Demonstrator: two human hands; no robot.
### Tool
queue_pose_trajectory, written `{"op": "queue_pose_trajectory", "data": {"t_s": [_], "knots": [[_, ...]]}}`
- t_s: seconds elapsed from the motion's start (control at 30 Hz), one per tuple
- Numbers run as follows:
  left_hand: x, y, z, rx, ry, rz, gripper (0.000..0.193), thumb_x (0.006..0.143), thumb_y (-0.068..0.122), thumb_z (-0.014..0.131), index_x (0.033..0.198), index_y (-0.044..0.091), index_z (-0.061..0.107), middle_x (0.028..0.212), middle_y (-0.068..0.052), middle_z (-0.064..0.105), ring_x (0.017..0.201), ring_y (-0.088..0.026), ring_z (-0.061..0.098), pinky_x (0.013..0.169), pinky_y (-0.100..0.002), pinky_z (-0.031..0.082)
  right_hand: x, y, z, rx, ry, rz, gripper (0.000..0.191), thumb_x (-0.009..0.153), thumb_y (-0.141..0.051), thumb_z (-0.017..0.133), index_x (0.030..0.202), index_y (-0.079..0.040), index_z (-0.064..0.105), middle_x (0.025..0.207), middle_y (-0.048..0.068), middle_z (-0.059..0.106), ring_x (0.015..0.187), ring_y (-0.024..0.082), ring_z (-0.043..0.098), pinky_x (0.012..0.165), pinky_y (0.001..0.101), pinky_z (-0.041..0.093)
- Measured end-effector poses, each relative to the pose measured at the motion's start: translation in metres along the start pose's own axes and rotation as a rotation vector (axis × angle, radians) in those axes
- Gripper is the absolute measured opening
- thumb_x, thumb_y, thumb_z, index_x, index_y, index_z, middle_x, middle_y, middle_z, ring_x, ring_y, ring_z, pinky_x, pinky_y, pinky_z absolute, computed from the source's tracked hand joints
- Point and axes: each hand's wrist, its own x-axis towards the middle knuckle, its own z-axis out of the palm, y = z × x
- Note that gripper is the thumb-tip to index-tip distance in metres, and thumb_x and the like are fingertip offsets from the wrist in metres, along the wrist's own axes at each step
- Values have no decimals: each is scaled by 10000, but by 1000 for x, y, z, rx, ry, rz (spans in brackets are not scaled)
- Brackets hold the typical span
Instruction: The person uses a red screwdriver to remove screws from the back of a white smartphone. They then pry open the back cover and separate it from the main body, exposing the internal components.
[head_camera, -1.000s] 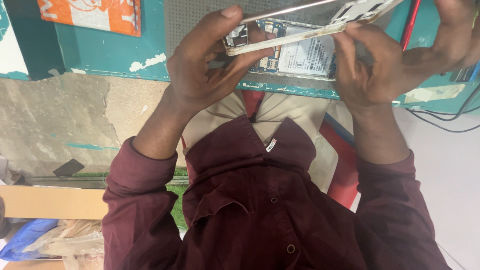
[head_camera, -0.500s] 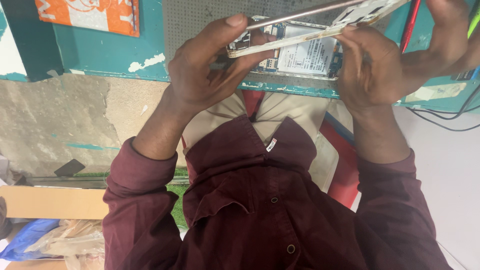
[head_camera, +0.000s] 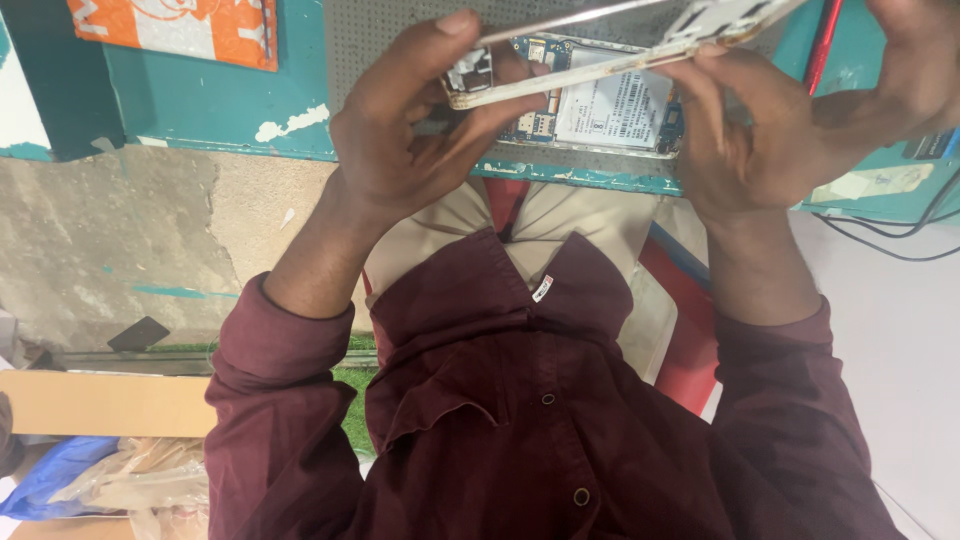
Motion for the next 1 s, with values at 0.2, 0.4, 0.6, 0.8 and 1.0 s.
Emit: {"op": "queue_pose_trajectory", "data": {"t_s": [0.2, 0.4, 0.6, 0.8, 1.0], "knots": [[3, 4, 2, -15, 60, 5, 862, 1020, -134, 789, 1617, 150, 237, 1322, -217, 513, 1118, -240, 713, 929, -310, 632, -5, 23, -16, 149, 52, 355, 284, 948, -50, 864, 1210, -34, 756, 1284, 69, 614, 1146, 212, 563, 943, 347, 509], [6, 6, 2, -4, 64, -4, 903, 1021, -137, 808, 1631, 196, 232, 1259, -154, 585, 1059, -207, 717, 921, -296, 636, 4, 35, -43, 230, -215, 467, 227, 921, -50, 859, 1128, -21, 771, 1104, 79, 666, 978, 211, 613, 844, 339, 510], [3, 5, 4, 38, 77, 0, 900, 990, -129, 818, 1626, 172, 257, 1214, -164, 599, 1092, -222, 722, 904, -302, 634, 27, 17, -37, 144, -424, 254, 172, 893, -49, 854, 1045, -7, 785, 925, 90, 718, 810, 209, 662, 745, 332, 511], [-1, 5, 4, 6, 69, -16, 842, 1032, -129, 798, 1621, 140, 260, 1300, -176, 556, 1105, -217, 717, 928, -306, 637, 45, 6, -36, 114, -367, 192, 126, 884, 35, 811, 990, 6, 750, 950, 111, 716, 822, 236, 680, 706, 320, 522], [-3, 0, 5, -2, 66, 0, 813, 1037, -131, 798, 1612, 118, 280, 1344, -169, 548, 1141, -221, 717, 928, -303, 637, 39, 12, -32, 142, -407, 221, 113, 900, 52, 762, 993, 8, 716, 929, 92, 694, 800, 191, 693, 736, 315, 546]]}}
